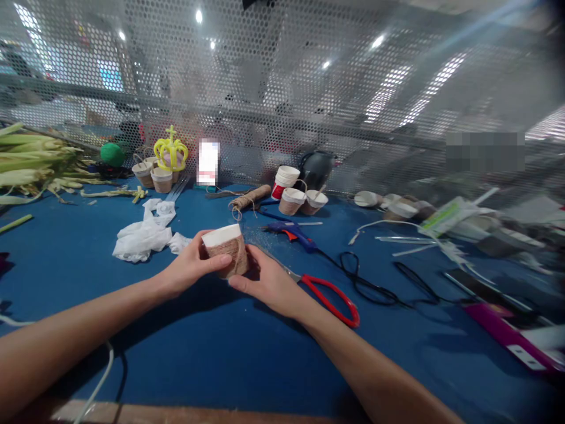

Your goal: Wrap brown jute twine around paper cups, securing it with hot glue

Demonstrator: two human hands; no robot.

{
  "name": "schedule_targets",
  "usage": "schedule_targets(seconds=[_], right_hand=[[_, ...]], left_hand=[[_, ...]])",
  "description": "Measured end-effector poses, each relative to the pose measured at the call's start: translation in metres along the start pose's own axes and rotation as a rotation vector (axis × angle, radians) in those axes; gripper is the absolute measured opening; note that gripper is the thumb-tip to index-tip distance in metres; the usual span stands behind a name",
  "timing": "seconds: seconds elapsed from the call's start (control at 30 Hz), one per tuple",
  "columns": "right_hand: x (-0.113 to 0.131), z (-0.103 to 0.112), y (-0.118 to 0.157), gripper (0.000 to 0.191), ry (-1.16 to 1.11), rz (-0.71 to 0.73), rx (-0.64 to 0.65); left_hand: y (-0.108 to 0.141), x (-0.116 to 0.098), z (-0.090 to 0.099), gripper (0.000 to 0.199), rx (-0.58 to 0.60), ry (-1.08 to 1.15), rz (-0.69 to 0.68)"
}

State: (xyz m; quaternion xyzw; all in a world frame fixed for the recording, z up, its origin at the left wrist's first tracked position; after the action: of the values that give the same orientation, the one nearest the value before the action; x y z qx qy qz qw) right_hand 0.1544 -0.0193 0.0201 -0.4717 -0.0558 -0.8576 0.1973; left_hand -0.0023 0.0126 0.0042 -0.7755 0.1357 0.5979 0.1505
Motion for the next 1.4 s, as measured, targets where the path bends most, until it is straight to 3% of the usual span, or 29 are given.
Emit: schedule_targets(seconds=[0.17,0.37,0.47,0.57,0.63,0.73,0.8,0.87,0.93,1.0,1.1,1.2,1.3,1.4], right_hand=[[-0.007,0.0,0.0,0.043,0.081,-0.117,0.015],[-0.007,0.014,0.001,0.022,0.486,-0.246,-0.041],[-0.004,0.015,0.002,0.023,0.503,-0.227,-0.049],[-0.002,0.012,0.002,0.05,0.458,-0.118,-0.135],[-0.002,0.007,0.001,0.066,0.355,-0.028,-0.049],[-0.001,-0.002,0.001,0.051,0.25,0.009,0.148],[0.0,-0.004,0.002,0.027,0.348,-0.014,0.169],[0.003,-0.002,0.003,0.015,0.469,-0.037,0.157],[0.008,0.0,0.006,0.018,0.495,-0.045,0.203],[0.013,0.003,0.01,0.021,0.408,-0.071,0.333],[0.018,0.006,0.018,0.031,0.21,-0.19,0.603],[0.019,0.009,0.023,0.047,0.165,-0.285,0.792],[0.018,0.015,0.024,0.058,0.245,-0.342,0.771],[0.018,0.024,0.019,0.05,0.268,-0.39,0.539]], left_hand=[[0.001,0.005,0.001,0.065,-0.026,0.026,0.042],[-0.009,0.005,0.013,0.065,-0.233,0.042,-0.074],[-0.009,0.005,0.016,0.06,-0.272,0.065,-0.109],[-0.002,0.006,0.009,0.06,-0.14,0.124,-0.075],[0.005,0.006,0.003,0.066,-0.008,0.174,-0.057],[0.01,0.004,0.0,0.073,0.047,0.198,-0.067],[0.006,0.003,0.004,0.071,-0.025,0.205,-0.101],[-0.001,0.004,0.01,0.066,-0.156,0.203,-0.148],[-0.009,0.005,0.017,0.06,-0.288,0.205,-0.196],[-0.014,0.007,0.023,0.056,-0.373,0.208,-0.203],[-0.017,0.01,0.026,0.06,-0.393,0.173,-0.187],[-0.014,0.009,0.024,0.071,-0.344,0.091,-0.148],[-0.009,0.007,0.018,0.077,-0.247,0.025,-0.065],[-0.004,0.007,0.012,0.073,-0.111,-0.001,0.009]])
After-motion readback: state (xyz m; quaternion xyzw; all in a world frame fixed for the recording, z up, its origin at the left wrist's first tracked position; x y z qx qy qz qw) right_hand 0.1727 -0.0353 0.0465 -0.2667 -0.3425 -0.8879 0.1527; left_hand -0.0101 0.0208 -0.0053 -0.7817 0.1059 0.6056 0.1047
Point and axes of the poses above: each hand's wrist, its own y-axis away from the middle knuckle, its own z-axis out of the back of the hand, x = y × z, the point moved 2 cm from there along -y, towards the middle knuckle, and after that the axes turned 11 degrees about y, right-handed, at the moved point
